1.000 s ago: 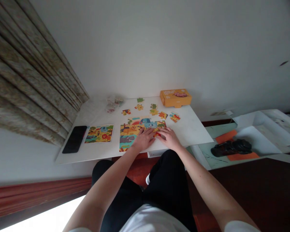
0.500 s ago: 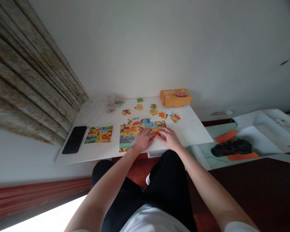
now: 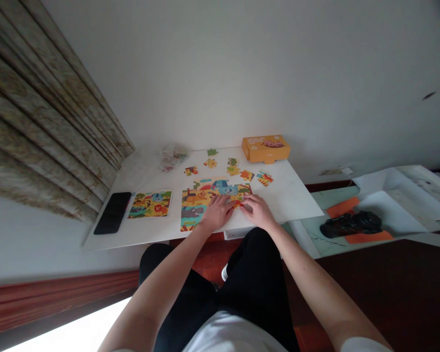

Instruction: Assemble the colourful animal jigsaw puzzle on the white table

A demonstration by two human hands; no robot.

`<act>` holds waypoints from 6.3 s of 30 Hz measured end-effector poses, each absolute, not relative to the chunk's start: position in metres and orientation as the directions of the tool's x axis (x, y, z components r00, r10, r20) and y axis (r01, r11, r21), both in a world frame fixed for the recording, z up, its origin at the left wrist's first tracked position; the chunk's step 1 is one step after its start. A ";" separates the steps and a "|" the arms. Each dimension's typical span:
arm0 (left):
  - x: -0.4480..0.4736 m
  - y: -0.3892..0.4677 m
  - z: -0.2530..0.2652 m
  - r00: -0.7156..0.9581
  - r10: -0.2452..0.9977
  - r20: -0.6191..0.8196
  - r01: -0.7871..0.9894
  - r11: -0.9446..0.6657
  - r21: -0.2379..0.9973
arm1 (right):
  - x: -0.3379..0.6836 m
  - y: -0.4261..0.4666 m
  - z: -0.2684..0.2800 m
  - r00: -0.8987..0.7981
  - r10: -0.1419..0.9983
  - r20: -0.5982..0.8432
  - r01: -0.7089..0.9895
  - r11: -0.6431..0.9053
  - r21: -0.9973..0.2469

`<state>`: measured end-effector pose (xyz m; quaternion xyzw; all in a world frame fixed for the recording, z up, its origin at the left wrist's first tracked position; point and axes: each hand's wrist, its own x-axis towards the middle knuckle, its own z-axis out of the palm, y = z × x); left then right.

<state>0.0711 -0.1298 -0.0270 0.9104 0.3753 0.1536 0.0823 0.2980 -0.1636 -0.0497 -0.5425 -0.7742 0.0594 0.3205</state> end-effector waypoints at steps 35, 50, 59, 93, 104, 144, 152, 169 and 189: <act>-0.018 -0.158 -0.024 0.410 0.887 0.211 0.852 -0.455 0.258 | 0.374 -0.105 -0.044 0.226 0.894 0.388 0.882 -0.019 -0.471; -0.029 -0.103 -0.025 0.306 0.920 0.246 0.850 -0.380 0.364 | 0.371 -0.095 -0.055 0.277 0.887 0.369 0.931 -0.154 -0.331; -0.031 0.038 -0.006 0.228 0.974 0.009 0.888 -0.212 0.409 | 0.368 -0.091 -0.055 0.311 0.865 0.393 0.928 -0.187 -0.323; 0.090 0.076 0.002 0.082 0.993 -0.087 0.909 -0.039 0.415 | 0.362 -0.092 -0.047 0.285 0.895 0.343 0.940 -0.191 -0.282; 0.071 0.071 0.014 -0.038 0.987 -0.156 0.414 0.158 0.897 | 0.364 -0.091 -0.048 0.295 0.896 0.330 0.933 -0.197 -0.301; 0.062 -0.167 -0.009 -0.073 0.975 -0.212 -0.036 0.210 0.977 | 0.260 -0.170 -0.038 -0.174 0.858 0.484 0.669 0.464 -0.581; 0.018 -0.153 -0.011 0.411 0.884 0.223 0.757 -0.467 0.456 | 0.266 -0.148 -0.042 -0.320 0.881 0.349 0.731 0.464 -0.500; 0.015 -0.158 -0.025 0.494 0.847 0.196 0.781 -0.531 0.329 | 0.260 -0.154 -0.046 -0.361 0.885 0.295 0.809 0.454 -0.373; 0.018 -0.136 -0.028 0.669 0.739 0.076 0.706 -0.664 0.245 | 0.279 -0.150 -0.060 0.155 0.897 0.414 0.847 0.095 -0.523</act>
